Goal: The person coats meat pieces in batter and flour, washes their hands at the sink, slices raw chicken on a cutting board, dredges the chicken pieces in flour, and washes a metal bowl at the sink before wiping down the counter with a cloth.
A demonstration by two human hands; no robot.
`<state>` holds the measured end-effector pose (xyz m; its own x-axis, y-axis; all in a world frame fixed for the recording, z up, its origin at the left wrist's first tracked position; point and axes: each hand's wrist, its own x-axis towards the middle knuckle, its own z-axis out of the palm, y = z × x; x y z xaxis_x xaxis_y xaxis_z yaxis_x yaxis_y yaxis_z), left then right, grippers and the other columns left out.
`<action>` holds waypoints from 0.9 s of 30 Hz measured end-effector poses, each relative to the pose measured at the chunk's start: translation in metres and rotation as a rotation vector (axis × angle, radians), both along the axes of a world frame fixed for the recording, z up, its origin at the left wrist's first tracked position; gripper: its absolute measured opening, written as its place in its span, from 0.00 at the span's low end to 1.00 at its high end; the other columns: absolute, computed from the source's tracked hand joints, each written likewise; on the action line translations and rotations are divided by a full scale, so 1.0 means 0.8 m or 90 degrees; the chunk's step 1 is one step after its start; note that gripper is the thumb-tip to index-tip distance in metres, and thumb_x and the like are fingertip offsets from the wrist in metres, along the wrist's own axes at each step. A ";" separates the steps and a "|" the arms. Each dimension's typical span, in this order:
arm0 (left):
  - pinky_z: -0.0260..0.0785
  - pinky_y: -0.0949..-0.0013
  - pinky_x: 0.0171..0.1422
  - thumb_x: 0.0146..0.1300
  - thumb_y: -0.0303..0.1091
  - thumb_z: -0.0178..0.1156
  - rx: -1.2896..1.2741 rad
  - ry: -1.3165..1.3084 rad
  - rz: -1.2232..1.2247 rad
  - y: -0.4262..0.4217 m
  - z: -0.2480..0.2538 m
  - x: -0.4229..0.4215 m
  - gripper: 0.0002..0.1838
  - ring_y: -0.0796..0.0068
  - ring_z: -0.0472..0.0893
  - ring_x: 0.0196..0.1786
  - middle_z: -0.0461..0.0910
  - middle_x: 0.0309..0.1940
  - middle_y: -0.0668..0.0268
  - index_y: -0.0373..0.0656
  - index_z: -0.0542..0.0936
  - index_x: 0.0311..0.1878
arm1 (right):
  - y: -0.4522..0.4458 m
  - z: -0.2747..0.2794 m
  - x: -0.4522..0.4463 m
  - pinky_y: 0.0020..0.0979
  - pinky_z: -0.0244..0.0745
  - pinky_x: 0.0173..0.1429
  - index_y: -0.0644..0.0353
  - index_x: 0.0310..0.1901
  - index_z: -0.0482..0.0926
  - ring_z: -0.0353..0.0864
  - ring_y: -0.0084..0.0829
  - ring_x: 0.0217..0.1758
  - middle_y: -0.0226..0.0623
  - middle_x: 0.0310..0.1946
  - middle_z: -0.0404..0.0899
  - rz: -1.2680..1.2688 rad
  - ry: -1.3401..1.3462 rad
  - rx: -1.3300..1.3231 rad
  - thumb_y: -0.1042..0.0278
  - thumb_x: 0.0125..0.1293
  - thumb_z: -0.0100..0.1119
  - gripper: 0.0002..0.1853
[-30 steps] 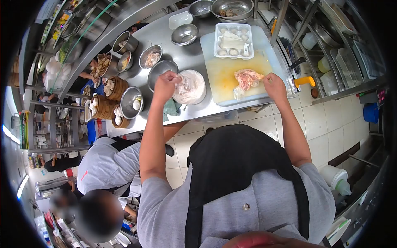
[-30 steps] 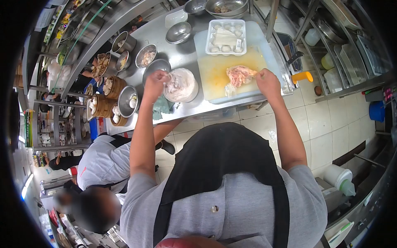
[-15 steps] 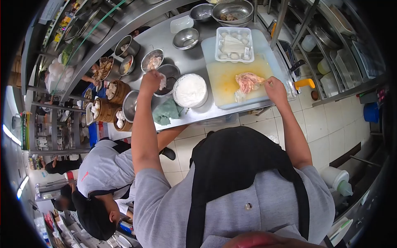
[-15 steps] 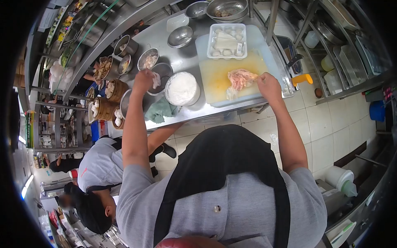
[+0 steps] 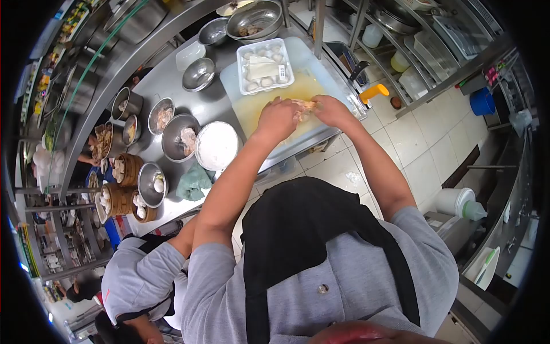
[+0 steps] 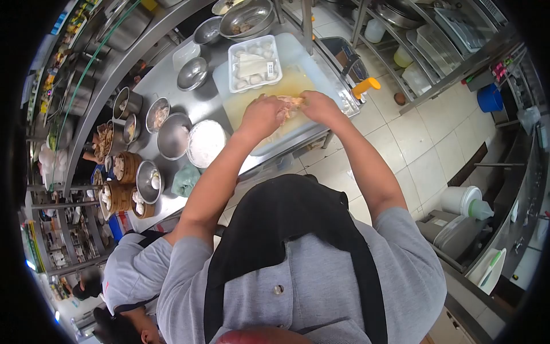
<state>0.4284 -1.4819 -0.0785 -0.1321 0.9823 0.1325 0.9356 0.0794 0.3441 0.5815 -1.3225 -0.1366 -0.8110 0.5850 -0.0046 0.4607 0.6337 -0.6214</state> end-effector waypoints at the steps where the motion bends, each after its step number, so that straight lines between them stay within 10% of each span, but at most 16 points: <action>1: 0.72 0.54 0.62 0.60 0.35 0.61 0.003 0.065 0.033 0.010 -0.007 0.003 0.10 0.53 0.77 0.55 0.81 0.45 0.58 0.45 0.84 0.43 | -0.006 0.012 -0.002 0.43 0.75 0.60 0.56 0.55 0.79 0.81 0.48 0.57 0.49 0.51 0.83 -0.012 -0.044 -0.016 0.61 0.62 0.60 0.20; 11: 0.72 0.57 0.56 0.53 0.35 0.70 -0.094 0.006 -0.014 0.073 -0.023 -0.026 0.13 0.53 0.80 0.46 0.81 0.40 0.56 0.40 0.82 0.39 | -0.029 0.017 -0.007 0.45 0.77 0.47 0.61 0.37 0.78 0.83 0.50 0.43 0.48 0.36 0.84 -0.110 0.034 -0.086 0.63 0.61 0.59 0.10; 19: 0.69 0.75 0.37 0.61 0.30 0.70 0.002 -0.684 0.140 0.048 -0.008 -0.064 0.08 0.83 0.77 0.33 0.81 0.30 0.70 0.40 0.78 0.34 | -0.023 0.011 -0.017 0.46 0.78 0.46 0.61 0.38 0.78 0.84 0.51 0.41 0.49 0.33 0.84 -0.174 0.074 -0.061 0.65 0.61 0.58 0.09; 27: 0.73 0.73 0.38 0.66 0.25 0.65 0.121 -0.844 0.093 0.040 0.028 -0.069 0.08 0.80 0.80 0.31 0.83 0.32 0.67 0.41 0.74 0.38 | -0.025 0.046 -0.037 0.43 0.78 0.50 0.61 0.49 0.77 0.85 0.46 0.42 0.47 0.39 0.84 -0.169 0.187 0.015 0.63 0.65 0.59 0.14</action>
